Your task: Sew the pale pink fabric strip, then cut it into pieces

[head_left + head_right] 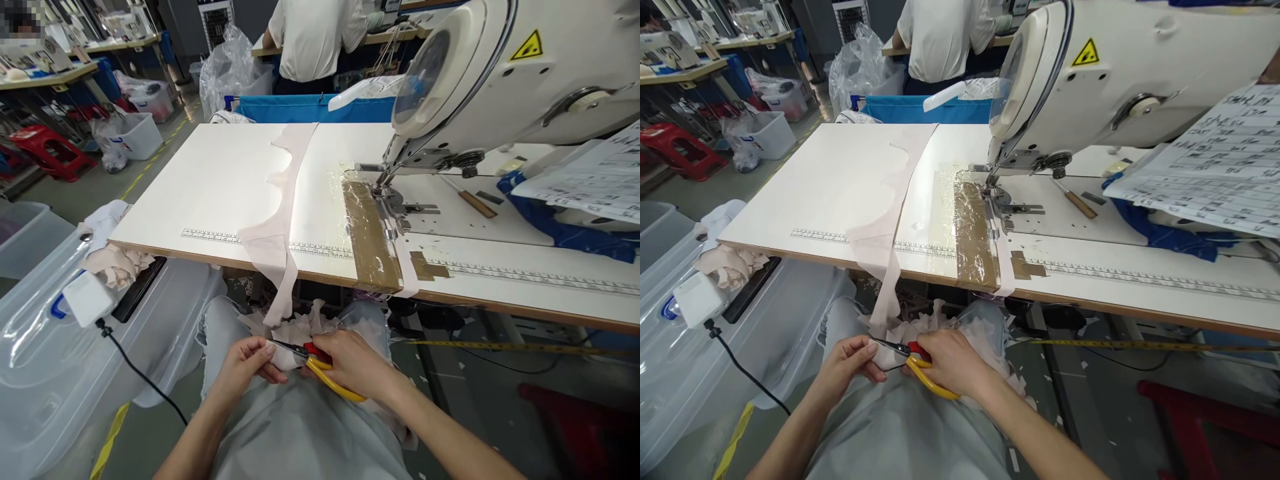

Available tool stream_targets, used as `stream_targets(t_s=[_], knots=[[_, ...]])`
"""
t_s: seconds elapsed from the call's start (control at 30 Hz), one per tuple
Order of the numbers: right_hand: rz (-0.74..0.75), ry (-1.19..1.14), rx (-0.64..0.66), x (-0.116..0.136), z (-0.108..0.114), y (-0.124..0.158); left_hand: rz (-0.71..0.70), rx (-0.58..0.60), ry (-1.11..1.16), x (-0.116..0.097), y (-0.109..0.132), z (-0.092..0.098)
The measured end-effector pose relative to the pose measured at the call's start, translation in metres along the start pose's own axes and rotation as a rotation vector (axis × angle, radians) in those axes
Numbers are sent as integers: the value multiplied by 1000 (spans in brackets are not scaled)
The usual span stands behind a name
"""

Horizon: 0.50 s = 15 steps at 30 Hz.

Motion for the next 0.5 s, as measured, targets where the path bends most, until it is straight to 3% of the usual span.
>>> stream_targets(t_s=[0.1, 0.23, 0.33, 0.4, 0.5], knots=[[-39, -7, -38, -9, -5, 7, -68, -36, -142, -4, -3, 12], [-101, -105, -94, -21, -15, 23, -439, -358, -508, -35, -13, 30], [-154, -226, -125, -24, -20, 33, -655, -415, -631, -53, -28, 20], [-164, -289, -158, -24, -19, 38, -676, -359, -606, -56, -40, 9], [-184, -334, -210, -28, -16, 49, -466, -349, -489, -41, -56, 14]])
Point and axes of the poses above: each hand's wrist, its own y-axis away from the middle knuckle, its own z-axis out of the back of the hand, x = y × z, the point moved 4 cm from there along -y, towards the middle knuckle
